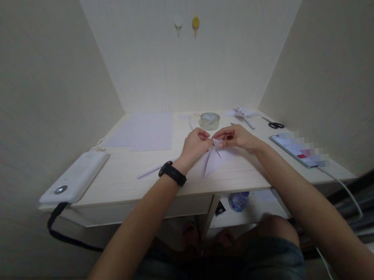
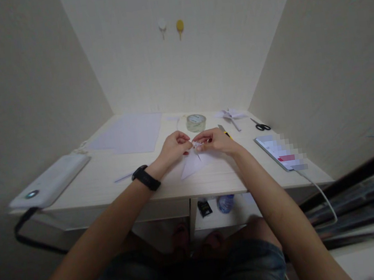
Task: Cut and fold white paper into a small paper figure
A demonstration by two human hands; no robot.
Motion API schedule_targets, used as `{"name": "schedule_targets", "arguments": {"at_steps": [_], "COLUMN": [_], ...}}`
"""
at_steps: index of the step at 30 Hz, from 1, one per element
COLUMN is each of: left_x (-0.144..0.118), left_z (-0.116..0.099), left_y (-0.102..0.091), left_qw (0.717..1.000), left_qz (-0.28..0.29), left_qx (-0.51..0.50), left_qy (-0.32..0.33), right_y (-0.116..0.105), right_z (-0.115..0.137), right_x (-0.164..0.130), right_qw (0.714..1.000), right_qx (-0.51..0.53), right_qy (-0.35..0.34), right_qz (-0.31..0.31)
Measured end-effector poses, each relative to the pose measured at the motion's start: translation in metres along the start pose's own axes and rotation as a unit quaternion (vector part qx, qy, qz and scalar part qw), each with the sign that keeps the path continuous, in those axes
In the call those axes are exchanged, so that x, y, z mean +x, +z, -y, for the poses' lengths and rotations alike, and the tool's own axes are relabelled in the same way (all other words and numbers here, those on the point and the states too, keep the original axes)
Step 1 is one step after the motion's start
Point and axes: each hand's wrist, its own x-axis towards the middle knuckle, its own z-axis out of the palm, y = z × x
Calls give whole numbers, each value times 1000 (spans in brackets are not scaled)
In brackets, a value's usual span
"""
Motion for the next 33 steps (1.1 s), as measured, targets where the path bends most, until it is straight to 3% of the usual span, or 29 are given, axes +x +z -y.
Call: {"name": "schedule_targets", "arguments": {"at_steps": [3,10,16,21,33], "left_x": [0,-4,-6,-6,-9], "left_z": [-1,-1,-6,-5,-13], "left_y": [0,-1,-1,0,1], "left_qw": [999,996,998,1000,997], "left_qz": [14,48,54,17,46], "left_qx": [27,64,38,19,-47], "left_qy": [-21,27,5,-16,-39], "right_y": [0,-2,-3,-3,-4], "right_z": [1,1,-2,-4,-3], "right_x": [-1,-2,-1,-1,-1], "right_qw": [1000,999,998,997,997], "right_qx": [12,45,56,60,68], "right_qy": [-4,9,35,37,32], "right_qz": [-20,-17,-3,-5,-15]}}
